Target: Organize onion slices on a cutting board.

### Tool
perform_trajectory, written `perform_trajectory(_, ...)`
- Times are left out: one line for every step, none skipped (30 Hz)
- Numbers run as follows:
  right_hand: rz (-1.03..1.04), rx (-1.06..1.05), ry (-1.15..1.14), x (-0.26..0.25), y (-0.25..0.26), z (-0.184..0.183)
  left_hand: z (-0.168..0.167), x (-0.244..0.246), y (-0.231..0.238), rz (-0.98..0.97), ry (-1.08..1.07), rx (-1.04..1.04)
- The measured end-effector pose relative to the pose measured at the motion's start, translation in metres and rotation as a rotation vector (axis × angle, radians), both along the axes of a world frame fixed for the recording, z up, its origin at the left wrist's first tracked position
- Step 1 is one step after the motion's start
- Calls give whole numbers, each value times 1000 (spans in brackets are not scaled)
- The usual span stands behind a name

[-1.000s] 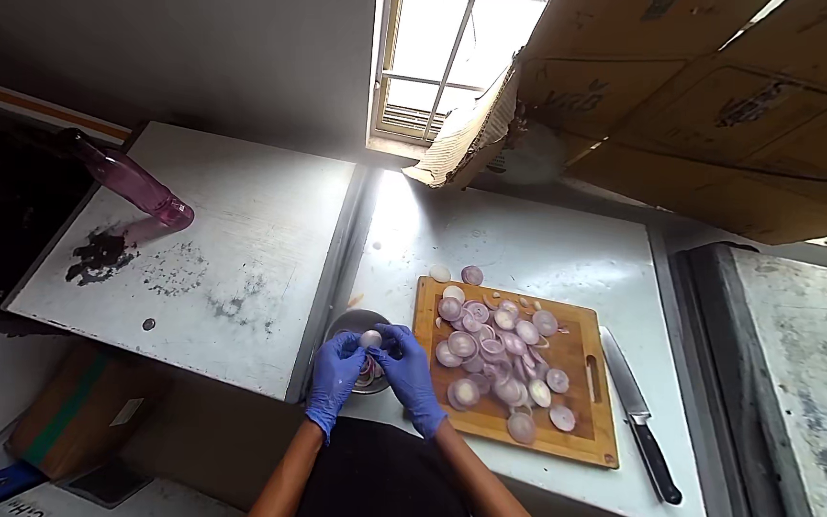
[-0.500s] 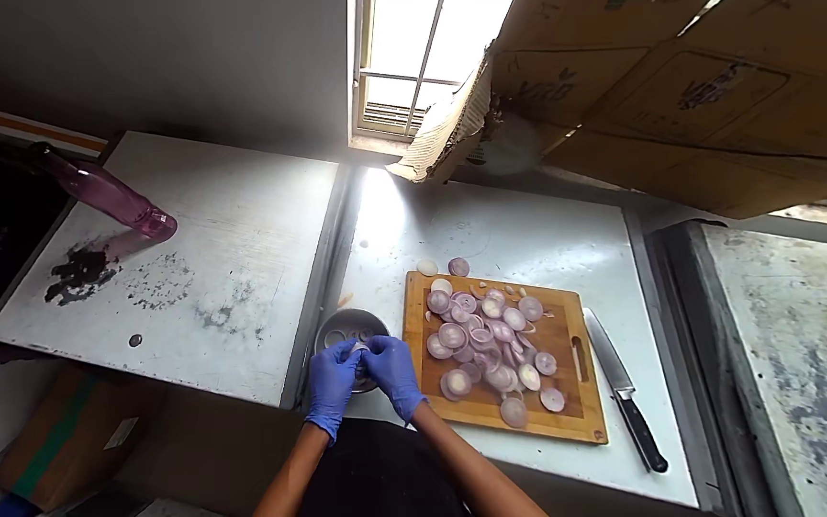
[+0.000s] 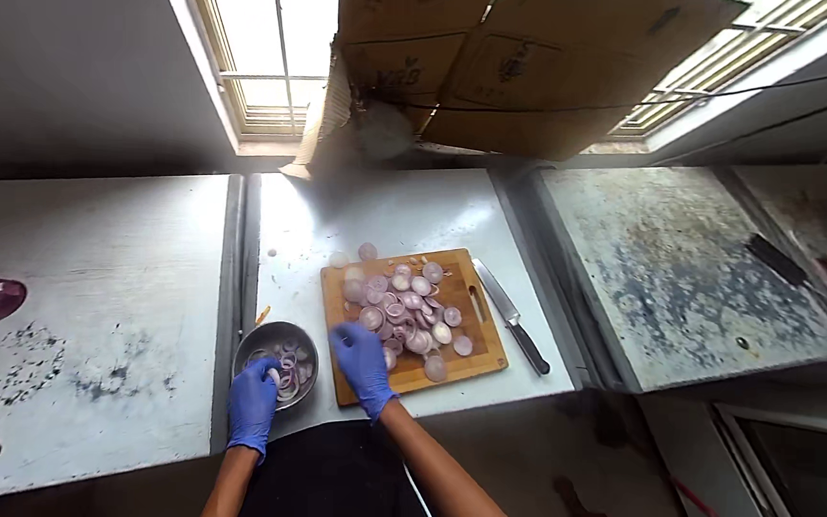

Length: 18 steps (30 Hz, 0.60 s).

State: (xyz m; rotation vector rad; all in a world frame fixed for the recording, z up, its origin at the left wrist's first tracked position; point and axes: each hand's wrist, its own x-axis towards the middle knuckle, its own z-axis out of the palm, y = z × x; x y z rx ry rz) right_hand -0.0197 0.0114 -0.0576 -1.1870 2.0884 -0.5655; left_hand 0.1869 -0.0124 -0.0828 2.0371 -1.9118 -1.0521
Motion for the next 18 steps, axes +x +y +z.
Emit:
perform_trajectory(-101,-21,139,-19,7,-2,0,0,0,-25,7,-39)
perform_trajectory(-192,-28,267,-39,16,-5,0,1,0,-54,9,-63)
perform_trajectory(-271,-5,372,-59,24,-6,-1,2,0,-89,-8,-84)
perform_trajectory(-336,61,432,-75,32,-7,-3,3,0,-119,-31,-113)
perform_trajectory(-388,167,431,-87,37,-6,-3,4,0,-142,-54,-137)
perform_trajectory(-418,290,389,-96,41,-4,-3,4,-1,-161,-75,-136)
perform_trajectory(-429,363,331,-101,44,-5,0,3,-2,-180,-92,-114)
perform_trajectory(-434,366,282,-103,49,-8,3,2,-3,-202,-111,-84)
perform_trajectory(-435,321,253,-103,53,-14,5,2,-3,-221,-130,-71)
perform_trajectory(-442,256,236,-104,56,-20,8,2,-3,-236,-148,-77)
perform_trajectory(-458,192,215,-104,59,-24,12,2,-3,-243,-167,-74)
perform_trajectory(-482,141,192,-105,60,-26,17,2,-3,-240,-177,-82)
perform_trajectory(-518,91,169,-107,62,-26,23,2,-2,-229,-176,-95)
perform_trajectory(-563,47,148,-109,64,-25,28,3,-1,-217,-159,-116)
perform_trajectory(-605,19,128,-112,66,-23,32,3,-1,-208,-138,-144)
perform_trajectory(-640,-5,109,-116,69,-22,35,4,0,-201,-115,-166)
perform_trajectory(-669,-24,86,-120,72,-22,37,4,1,-200,-98,-179)
perform_trajectory(-699,-46,44,-124,74,-21,39,4,2,-197,-78,-183)
